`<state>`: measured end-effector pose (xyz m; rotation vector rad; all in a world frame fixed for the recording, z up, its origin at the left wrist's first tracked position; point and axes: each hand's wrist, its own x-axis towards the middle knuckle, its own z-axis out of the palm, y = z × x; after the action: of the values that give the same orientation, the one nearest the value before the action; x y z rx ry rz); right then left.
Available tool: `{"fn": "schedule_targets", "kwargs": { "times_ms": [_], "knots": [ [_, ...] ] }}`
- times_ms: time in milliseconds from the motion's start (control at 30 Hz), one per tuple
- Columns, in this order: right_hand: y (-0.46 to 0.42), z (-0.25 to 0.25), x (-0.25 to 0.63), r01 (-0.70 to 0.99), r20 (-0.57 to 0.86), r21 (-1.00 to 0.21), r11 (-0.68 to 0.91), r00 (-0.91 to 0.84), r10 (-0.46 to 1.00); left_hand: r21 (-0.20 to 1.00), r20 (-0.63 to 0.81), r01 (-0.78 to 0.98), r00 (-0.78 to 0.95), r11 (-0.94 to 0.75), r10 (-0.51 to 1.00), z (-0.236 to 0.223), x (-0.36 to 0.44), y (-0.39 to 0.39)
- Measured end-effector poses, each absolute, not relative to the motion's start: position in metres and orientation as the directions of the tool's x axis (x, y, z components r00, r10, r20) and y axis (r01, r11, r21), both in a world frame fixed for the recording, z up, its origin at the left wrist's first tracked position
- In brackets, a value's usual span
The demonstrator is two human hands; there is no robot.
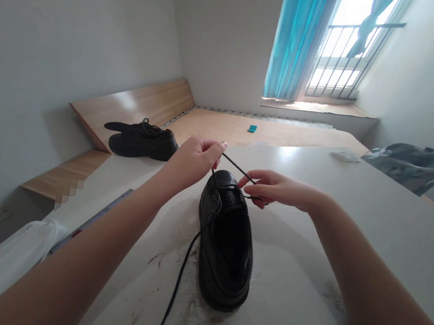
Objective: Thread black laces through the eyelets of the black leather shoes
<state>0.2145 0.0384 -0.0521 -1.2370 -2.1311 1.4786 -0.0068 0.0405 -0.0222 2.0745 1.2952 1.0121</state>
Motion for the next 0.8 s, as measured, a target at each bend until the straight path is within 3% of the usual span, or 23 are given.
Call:
{"fn": "schedule_targets", "kwargs": {
  "times_ms": [100, 267, 333, 433, 500, 700, 800],
  "knots": [
    [0.042, -0.052, 0.224, 0.507, -0.195, -0.852, 0.133, -0.543, 0.816, 0.728, 0.274, 0.556, 0.302, -0.402, 0.913, -0.019, -0.005, 0.035],
    [0.044, -0.058, 0.211, 0.139, 0.127, -0.965, 0.221, -0.488, 0.863, 0.715, 0.212, 0.592, 0.324, -0.372, 0.922, -0.017, -0.005, 0.033],
    [0.040, -0.062, 0.198, 0.194, 0.154, -0.942, 0.273, -0.474, 0.867, 0.696, 0.228, 0.611, 0.310, -0.377, 0.923, -0.017, -0.007, 0.036],
    [0.033, -0.067, 0.181, 0.450, 0.200, -0.801, 0.396, -0.422, 0.884, 0.657, 0.234, 0.644, 0.322, -0.393, 0.917, -0.018, -0.009, 0.039],
    [0.030, -0.069, 0.176, 0.522, 0.240, -0.734, 0.435, -0.400, 0.885, 0.628, 0.226, 0.662, 0.349, -0.410, 0.909, -0.017, -0.009, 0.039],
    [0.031, -0.075, 0.174, 0.412, 0.194, -0.831, 0.374, -0.416, 0.889, 0.606, 0.154, 0.662, 0.446, -0.441, 0.882, -0.019, -0.010, 0.039],
    [0.032, -0.080, 0.172, 0.402, 0.220, -0.823, 0.401, -0.426, 0.878, 0.633, 0.082, 0.634, 0.516, -0.444, 0.853, -0.020, -0.012, 0.040]
  ]
}}
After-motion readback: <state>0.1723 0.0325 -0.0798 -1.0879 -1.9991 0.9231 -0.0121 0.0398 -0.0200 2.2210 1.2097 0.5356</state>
